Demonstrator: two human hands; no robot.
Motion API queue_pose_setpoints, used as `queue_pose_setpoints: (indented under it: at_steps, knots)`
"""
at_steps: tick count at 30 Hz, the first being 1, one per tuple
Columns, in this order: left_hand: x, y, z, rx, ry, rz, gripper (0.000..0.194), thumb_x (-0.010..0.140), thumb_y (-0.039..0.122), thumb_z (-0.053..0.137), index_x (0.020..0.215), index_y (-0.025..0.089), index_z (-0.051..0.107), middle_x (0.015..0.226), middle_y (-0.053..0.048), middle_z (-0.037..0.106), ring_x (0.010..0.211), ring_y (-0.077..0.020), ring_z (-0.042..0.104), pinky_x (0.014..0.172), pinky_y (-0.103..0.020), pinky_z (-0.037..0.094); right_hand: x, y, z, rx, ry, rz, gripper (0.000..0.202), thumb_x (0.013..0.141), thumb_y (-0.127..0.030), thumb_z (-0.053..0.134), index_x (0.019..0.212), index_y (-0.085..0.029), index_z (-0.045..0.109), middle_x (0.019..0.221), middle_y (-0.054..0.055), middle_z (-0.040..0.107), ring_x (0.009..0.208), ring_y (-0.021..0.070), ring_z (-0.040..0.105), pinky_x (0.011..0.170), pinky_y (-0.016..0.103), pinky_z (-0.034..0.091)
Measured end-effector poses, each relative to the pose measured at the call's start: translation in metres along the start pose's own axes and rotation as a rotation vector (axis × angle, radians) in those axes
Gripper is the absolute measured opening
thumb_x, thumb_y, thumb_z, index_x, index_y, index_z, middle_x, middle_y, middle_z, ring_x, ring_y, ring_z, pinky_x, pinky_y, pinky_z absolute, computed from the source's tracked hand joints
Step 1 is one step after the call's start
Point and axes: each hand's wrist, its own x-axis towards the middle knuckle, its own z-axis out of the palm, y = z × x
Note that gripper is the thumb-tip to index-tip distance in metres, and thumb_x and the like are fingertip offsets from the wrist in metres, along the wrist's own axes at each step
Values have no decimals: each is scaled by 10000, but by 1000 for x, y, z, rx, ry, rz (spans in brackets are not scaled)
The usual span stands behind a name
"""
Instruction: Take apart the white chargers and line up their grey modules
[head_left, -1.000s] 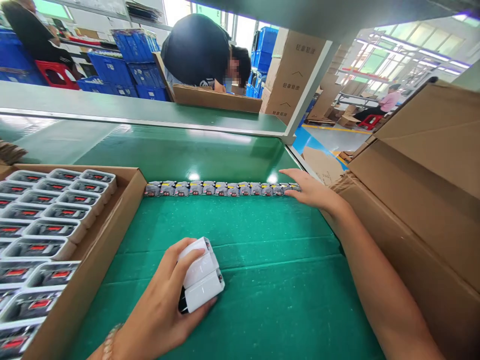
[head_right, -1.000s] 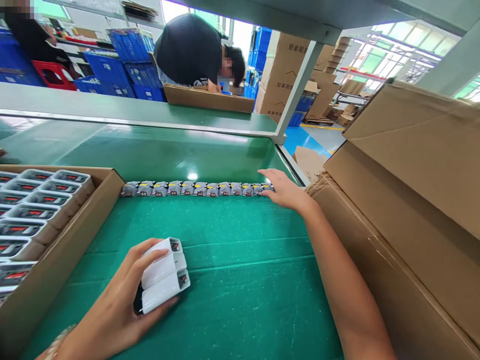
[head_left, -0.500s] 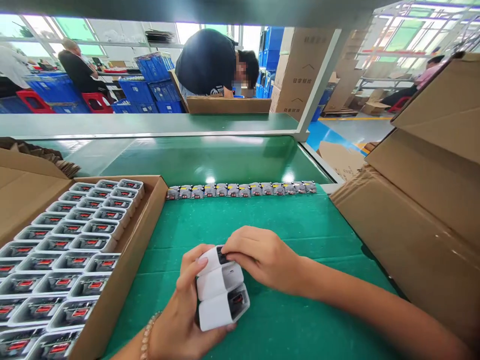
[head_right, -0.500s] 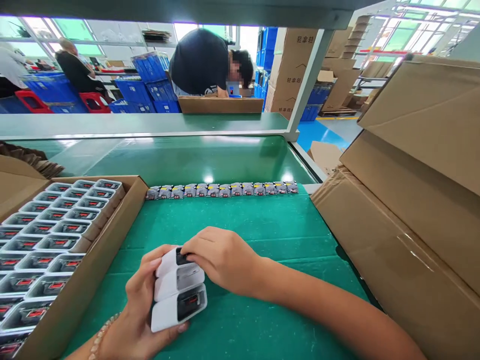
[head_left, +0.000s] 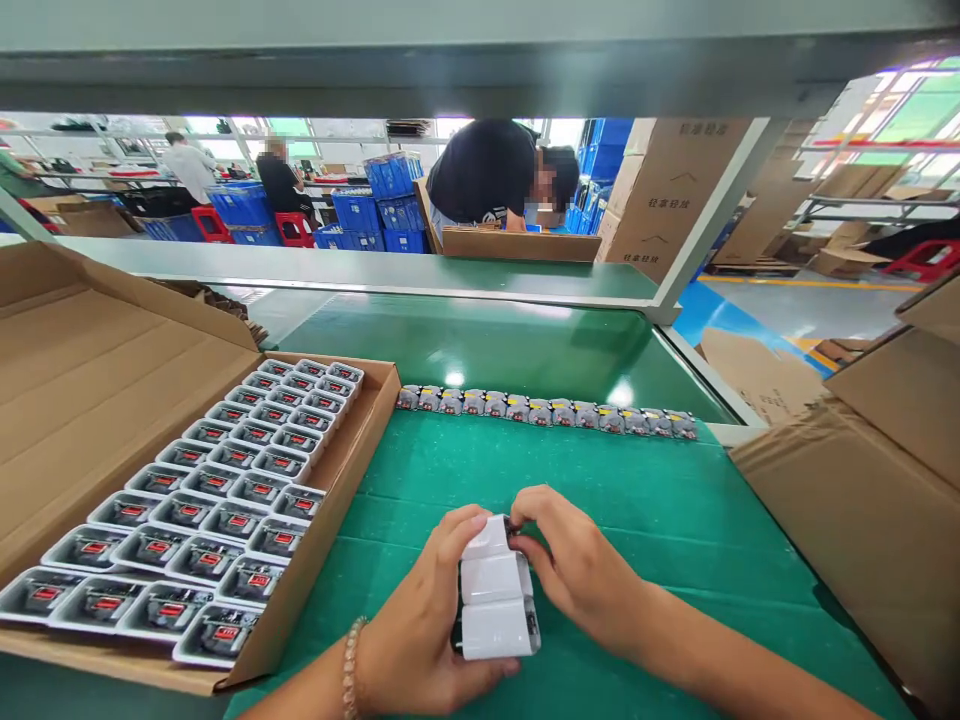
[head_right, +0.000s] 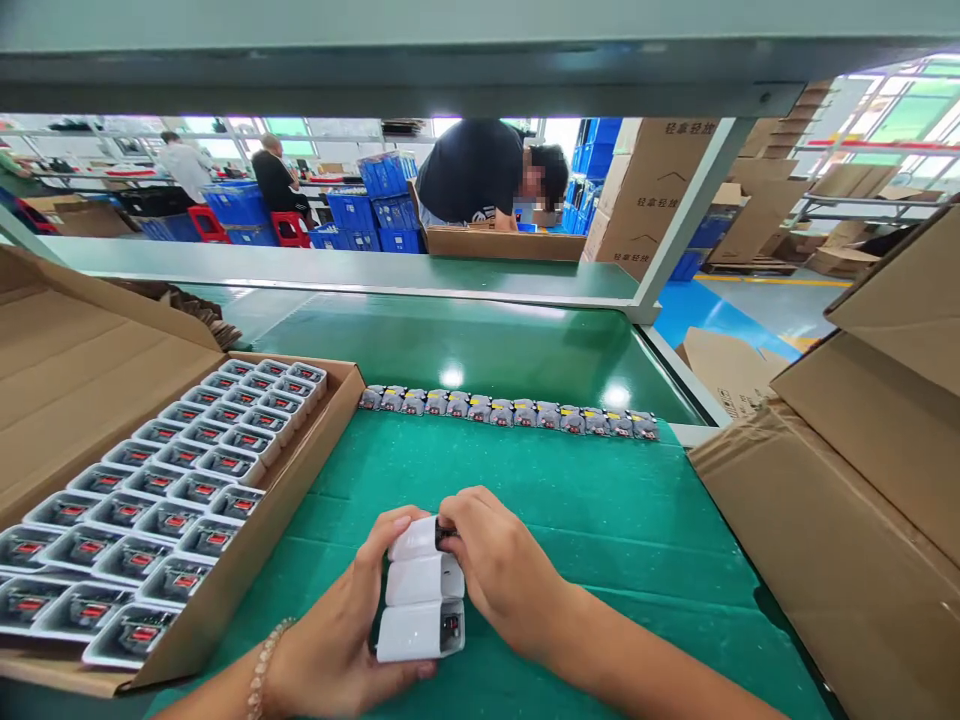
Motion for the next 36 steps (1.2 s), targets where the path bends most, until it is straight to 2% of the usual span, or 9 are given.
queue_pose_setpoints:
  at_steps: [10, 13, 16, 21, 25, 28, 30, 33, 36]
  knots:
    - [9, 3, -10, 235, -153, -52, 1047, 697, 377, 670, 1451, 228, -40, 1407, -187, 335, 1280, -358, 359, 999, -520, 324, -5, 11, 6, 45, 1, 2, 124, 936, -99, 358, 902, -219, 369, 886, 51, 518, 809, 184, 489, 705, 326, 465]
    - [9, -5, -17, 317, -73, -106, 972, 748, 404, 626, 1458, 207, -9, 1394, -198, 337, 1271, -360, 352, 993, -526, 312, -3, 15, -8, -3, 79, -29, 139, 942, -111, 377, 860, -222, 361, 911, 56, 529, 852, 182, 513, 725, 316, 458]
    - [9, -12, -22, 391, 14, -186, 890, 791, 408, 588, 1460, 183, 45, 1378, -207, 339, 1261, -358, 348, 990, -523, 315, 3, 27, -30, -76, 135, 146, 149, 929, -170, 454, 839, -226, 349, 903, 38, 544, 802, 166, 540, 690, 297, 448]
    - [7, -1, -30, 417, -133, -192, 898, 750, 437, 626, 1452, 189, 126, 1387, -179, 381, 1271, -339, 364, 1028, -538, 300, 5, 56, -61, -154, -310, 540, 90, 889, -231, 525, 927, -218, 444, 785, -5, 598, 693, 178, 559, 591, 285, 404]
    - [6, 25, -42, 557, -336, -245, 859, 702, 212, 572, 1459, 181, 166, 1453, -161, 359, 1342, -348, 312, 1081, -615, 219, 1, 63, -71, -226, -466, 476, 504, 820, -188, 621, 1285, -247, 438, 993, 35, 617, 908, 221, 580, 743, 332, 457]
    - [5, 37, -46, 628, -534, -277, 932, 572, 99, 511, 1452, 83, 206, 1492, -213, 282, 1374, -411, 237, 1083, -664, 187, 9, 59, -62, -164, -487, 254, 554, 847, -88, 532, 1352, -292, 430, 1229, 57, 522, 1063, 198, 536, 895, 337, 445]
    - [4, 36, -45, 615, -609, -290, 962, 536, 117, 522, 1443, 33, 213, 1495, -236, 256, 1372, -439, 214, 1089, -649, 213, 21, 57, -46, -166, -507, 170, 464, 891, -100, 486, 1319, -281, 483, 1206, 67, 524, 1015, 183, 557, 884, 325, 458]
    - [1, 29, -43, 577, -525, -155, 954, 583, 212, 581, 1441, 39, 202, 1509, -227, 226, 1386, -422, 182, 1110, -595, 237, 49, 54, -10, -273, -482, 116, 402, 892, -280, 588, 1285, -240, 513, 1088, 71, 567, 937, 203, 587, 818, 322, 477]
    - [1, 25, -42, 534, -450, -4, 822, 631, 327, 663, 1353, 98, 343, 1443, -187, 356, 1328, -362, 316, 1081, -515, 330, 86, 48, 31, -378, -424, 67, 425, 885, -446, 589, 1235, -210, 537, 1036, 74, 593, 898, 217, 606, 761, 309, 469]
